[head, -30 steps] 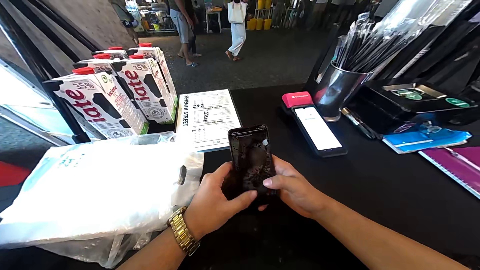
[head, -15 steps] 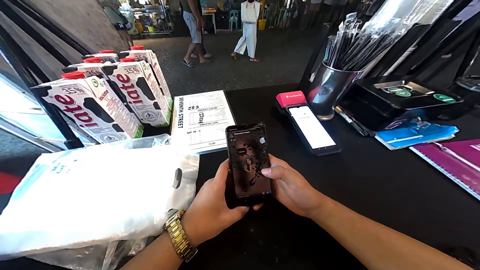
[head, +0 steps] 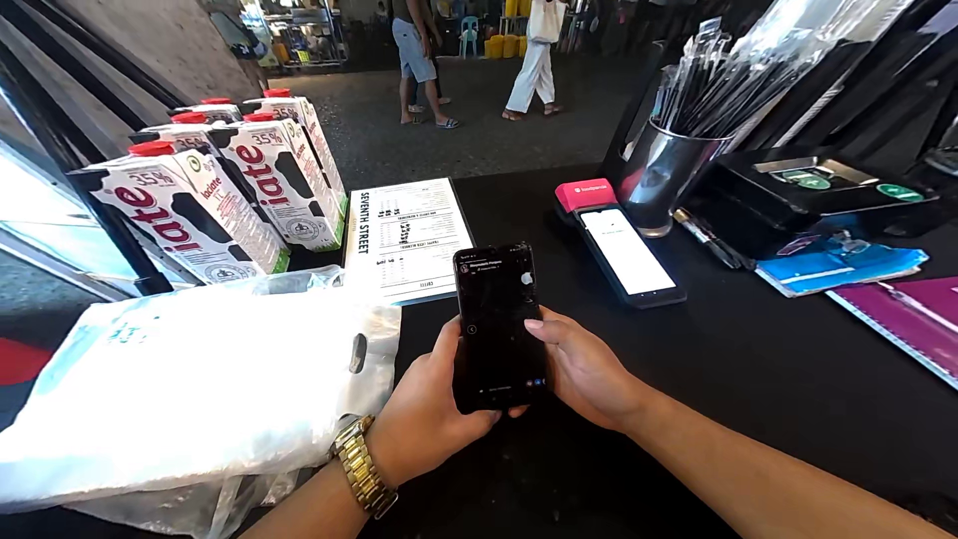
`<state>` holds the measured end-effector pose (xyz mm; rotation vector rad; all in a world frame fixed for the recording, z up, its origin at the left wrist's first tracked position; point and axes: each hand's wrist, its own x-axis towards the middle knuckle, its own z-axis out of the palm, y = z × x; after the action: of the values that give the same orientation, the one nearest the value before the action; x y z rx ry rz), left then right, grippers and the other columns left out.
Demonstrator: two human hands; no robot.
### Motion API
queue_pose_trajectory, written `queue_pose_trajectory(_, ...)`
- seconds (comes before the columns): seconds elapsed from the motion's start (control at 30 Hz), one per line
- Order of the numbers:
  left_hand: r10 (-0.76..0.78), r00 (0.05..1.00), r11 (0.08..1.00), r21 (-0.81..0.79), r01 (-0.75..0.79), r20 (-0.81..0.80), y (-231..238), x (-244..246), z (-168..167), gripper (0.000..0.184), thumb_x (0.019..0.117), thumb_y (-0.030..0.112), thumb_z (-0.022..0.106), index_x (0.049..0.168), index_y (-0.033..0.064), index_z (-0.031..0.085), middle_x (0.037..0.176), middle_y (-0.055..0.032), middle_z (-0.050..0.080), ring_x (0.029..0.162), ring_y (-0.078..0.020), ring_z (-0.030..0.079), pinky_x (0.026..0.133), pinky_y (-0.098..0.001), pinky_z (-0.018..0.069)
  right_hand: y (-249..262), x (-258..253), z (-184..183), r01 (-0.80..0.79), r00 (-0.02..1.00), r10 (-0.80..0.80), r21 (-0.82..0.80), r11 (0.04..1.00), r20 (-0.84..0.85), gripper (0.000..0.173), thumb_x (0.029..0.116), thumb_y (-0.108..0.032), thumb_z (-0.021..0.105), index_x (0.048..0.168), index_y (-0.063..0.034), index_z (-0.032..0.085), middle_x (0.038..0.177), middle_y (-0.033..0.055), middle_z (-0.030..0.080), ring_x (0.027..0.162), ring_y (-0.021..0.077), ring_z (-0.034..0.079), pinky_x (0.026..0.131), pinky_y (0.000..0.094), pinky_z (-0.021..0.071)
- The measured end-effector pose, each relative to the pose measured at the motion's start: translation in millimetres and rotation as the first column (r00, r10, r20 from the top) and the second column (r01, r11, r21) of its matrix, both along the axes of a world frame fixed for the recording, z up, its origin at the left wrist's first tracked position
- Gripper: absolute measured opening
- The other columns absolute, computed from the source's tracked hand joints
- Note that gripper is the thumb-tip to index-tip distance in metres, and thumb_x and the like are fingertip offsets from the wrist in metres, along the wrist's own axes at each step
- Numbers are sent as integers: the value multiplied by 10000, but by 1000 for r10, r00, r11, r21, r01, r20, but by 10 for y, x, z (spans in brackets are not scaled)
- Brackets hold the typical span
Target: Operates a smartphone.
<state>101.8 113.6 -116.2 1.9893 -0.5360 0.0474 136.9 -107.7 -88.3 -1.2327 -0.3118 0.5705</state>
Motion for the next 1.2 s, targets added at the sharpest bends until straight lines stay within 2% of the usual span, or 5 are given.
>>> queue_pose_trajectory(0.13, 7, 1000, 1000, 7, -7, 21, -6, 7, -21, 1031, 730, 251, 895, 1553, 127, 288, 1219, 22, 705, 1146, -54, 668, 1009, -302, 578, -3, 10, 1, 4, 1000, -4, -17, 1000, 18, 504, 1012, -444, 449, 1408, -145, 538, 1237, 153, 682, 1089, 281, 700, 804, 461, 629)
queue_pose_trajectory(0.63, 6, 1000, 1000, 10, -6, 9, -13, 9, -17, 1024, 732, 250, 891, 1554, 141, 291, 1216, 29, 706, 1148, -56, 667, 1013, -306, 576, -5, 9, 17, 16, 1000, -16, -19, 1000, 6, 514, 1012, -475, 463, 1408, -156, 536, 1235, 157, 683, 1082, 281, 703, 809, 454, 627)
queue_pose_trajectory(0.73, 2, 1000, 1000, 11, -2, 3, -3, 7, -18, 1019, 732, 256, 893, 1550, 142, 297, 1205, 26, 709, 1138, -60, 673, 1004, -309, 582, 5, 7, 7, 19, 1000, -19, -14, 1000, 7, 507, 1011, -478, 461, 1386, -149, 549, 1212, 153, 691, 1046, 276, 716, 762, 444, 638)
queue_pose_trajectory(1.1, 10, 1000, 1000, 15, -10, -7, -13, -14, -4, 1013, 734, 256, 893, 1549, 137, 303, 1219, 24, 704, 1151, -54, 664, 1014, -302, 573, -3, -10, -2, 24, 1000, -24, -8, 1000, 11, 508, 1038, -466, 402, 1408, -143, 534, 1246, 141, 683, 1110, 267, 693, 862, 461, 615)
queue_pose_trajectory(1.2, 9, 999, 1000, 16, -9, -30, -13, -10, 16, 1013, 729, 249, 895, 1547, 171, 302, 1199, 46, 709, 1128, -47, 672, 996, -299, 584, -1, -11, 10, 18, 1000, -18, -7, 1000, 8, 509, 1033, -480, 413, 1400, -149, 535, 1220, 156, 682, 1048, 292, 712, 759, 470, 638)
